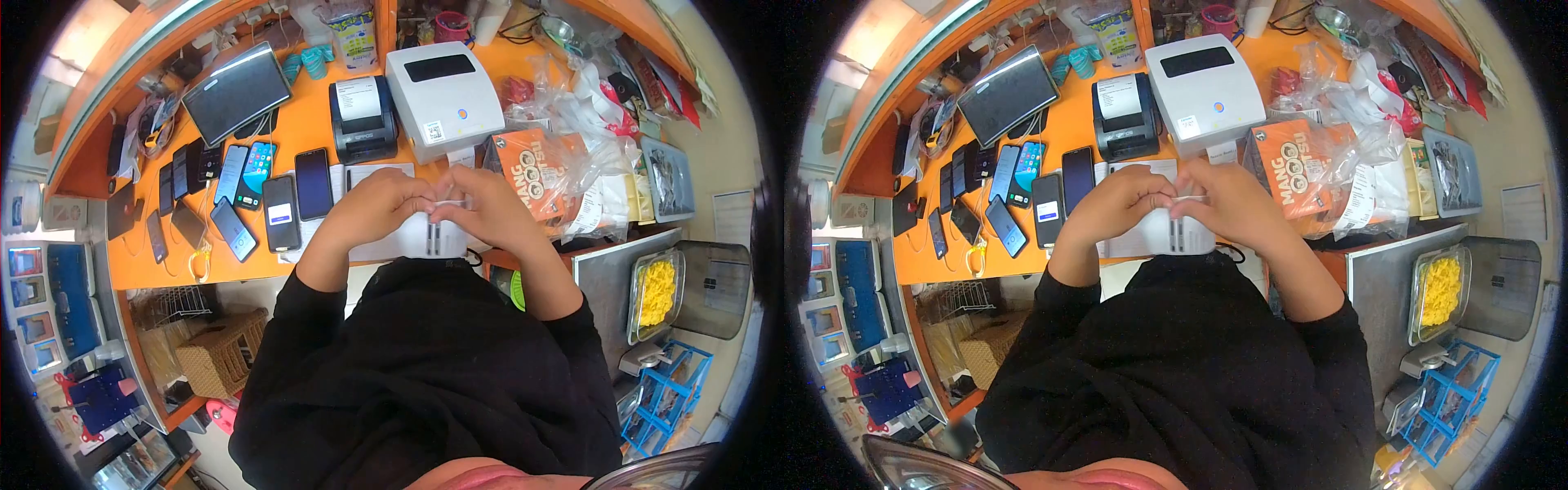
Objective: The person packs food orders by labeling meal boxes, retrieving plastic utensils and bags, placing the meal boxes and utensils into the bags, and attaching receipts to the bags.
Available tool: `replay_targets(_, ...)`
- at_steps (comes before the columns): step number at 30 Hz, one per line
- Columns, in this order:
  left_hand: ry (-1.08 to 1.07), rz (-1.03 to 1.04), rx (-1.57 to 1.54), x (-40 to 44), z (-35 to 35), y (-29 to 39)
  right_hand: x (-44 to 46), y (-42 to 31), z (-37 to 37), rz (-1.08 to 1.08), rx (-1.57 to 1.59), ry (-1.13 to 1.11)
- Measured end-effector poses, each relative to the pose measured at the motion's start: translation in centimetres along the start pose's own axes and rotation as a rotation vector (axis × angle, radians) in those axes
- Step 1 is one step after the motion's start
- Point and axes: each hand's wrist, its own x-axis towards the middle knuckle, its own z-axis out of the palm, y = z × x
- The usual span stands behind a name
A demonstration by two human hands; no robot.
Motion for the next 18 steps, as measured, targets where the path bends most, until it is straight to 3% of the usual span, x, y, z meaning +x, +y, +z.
replay_targets(2, -0.019, -0.144, -0.120, -0.2, 0.1, 0.4, -0.5, 0.6, -0.2, 0.119, 0.232, -0.022)
replay_targets(5, 0.000, -0.085, 0.024, -0.8, 1.4, -1.3, -0.8, 0.4, 0.1, 0.148, 0.310, 0.093)
replay_targets(8, 0.038, -0.226, -0.337, -1.1, 4.0, -3.1, -1.3, 1.3, 1.1, 0.082, 0.099, -0.011)
replay_targets(9, 0.081, -0.264, -0.390, -1.0, 4.6, -2.9, -1.3, 0.7, 1.1, 0.135, 0.062, -0.066)
replay_targets(14, 0.296, -0.438, -0.577, -0.6, 7.1, -4.1, -2.6, 1.5, 4.8, -0.112, -0.152, 0.346)
replay_targets(17, 0.604, -0.599, -0.475, -0.2, 5.6, -6.2, -3.7, 0.9, 4.3, -0.148, -0.060, 0.414)
replay_targets(18, 0.712, -0.507, -0.355, -0.2, 4.7, -7.3, -4.2, 0.8, 3.5, -0.102, -0.022, 0.376)
